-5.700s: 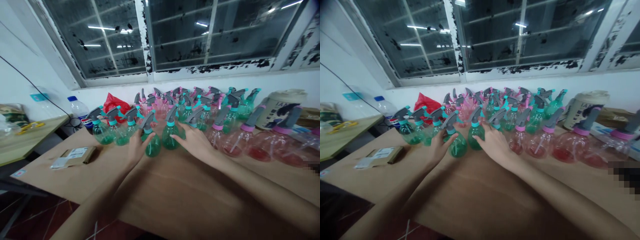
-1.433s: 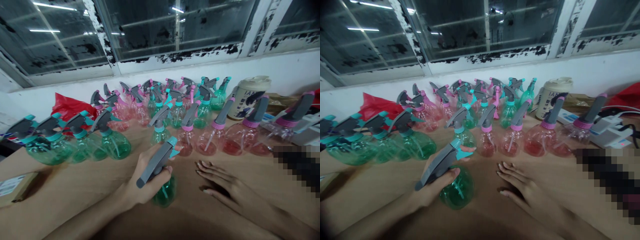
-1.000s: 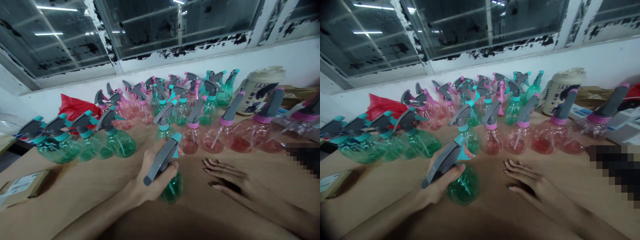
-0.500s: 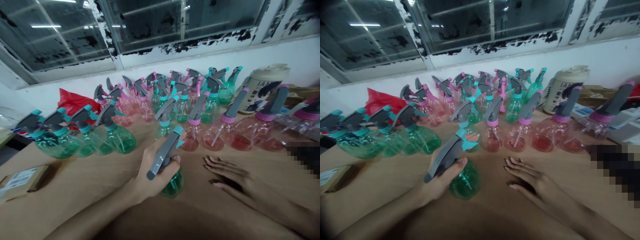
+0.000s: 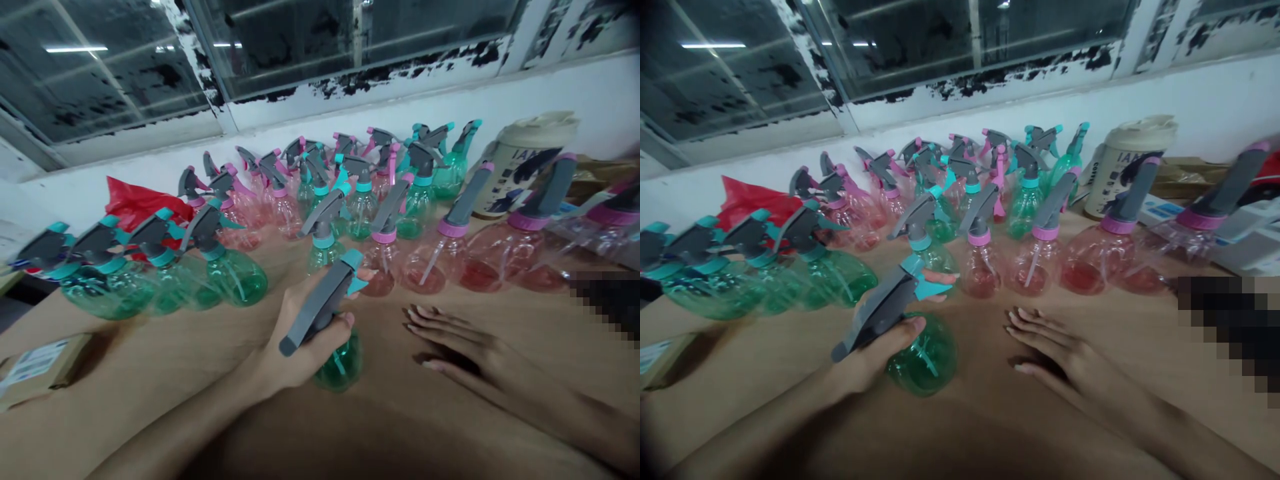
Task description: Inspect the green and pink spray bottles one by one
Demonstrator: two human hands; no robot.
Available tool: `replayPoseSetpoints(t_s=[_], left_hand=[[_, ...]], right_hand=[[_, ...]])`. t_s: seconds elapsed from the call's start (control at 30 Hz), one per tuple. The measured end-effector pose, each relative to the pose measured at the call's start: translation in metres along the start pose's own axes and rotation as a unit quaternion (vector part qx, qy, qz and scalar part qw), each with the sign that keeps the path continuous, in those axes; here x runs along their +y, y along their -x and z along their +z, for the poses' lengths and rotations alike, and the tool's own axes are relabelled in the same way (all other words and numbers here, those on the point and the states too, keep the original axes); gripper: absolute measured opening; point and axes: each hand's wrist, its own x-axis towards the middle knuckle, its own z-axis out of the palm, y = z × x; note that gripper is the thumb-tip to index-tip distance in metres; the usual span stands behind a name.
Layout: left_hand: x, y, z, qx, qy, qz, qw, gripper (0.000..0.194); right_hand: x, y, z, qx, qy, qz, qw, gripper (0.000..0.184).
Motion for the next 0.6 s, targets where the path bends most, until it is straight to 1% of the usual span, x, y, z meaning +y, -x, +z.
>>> replayPoseSetpoints(t_s=[0.07,0.17,0.23,0.4,0.6], left_hand=[[-0.0013,0.0004,-0.0008,0.002,-0.016,-0.004,1.0,0.024],[-0.0027,0.0009,-0.0011,0.01,-0.028,-0.015,0.999,0.009],[-0.0027,0.0009,-0.0013,0.012,-0.027,-0.012,0.999,0.005],[-0.0005,-0.001,-0.0023,0.003,-0.027,0.005,1.0,0.005],[-0.0001,0.0005,-0.0019,0.0,-0.02,-0.025,0.999,0.008]], right_hand=[[0.0004,0.0008,0.0005,-0.002,0.005,0.0,1.0,0.047],[0.0012,0.0018,0.0012,-0.008,0.013,0.001,1.0,0.048],[0.0013,0.0021,0.0014,-0.013,0.013,0.003,1.0,0.048],[0.0002,0.0013,0.0008,-0.008,-0.004,0.007,1.0,0.049],[-0.0009,0.0013,-0.0004,-0.008,0.011,0.001,1.0,0.049]])
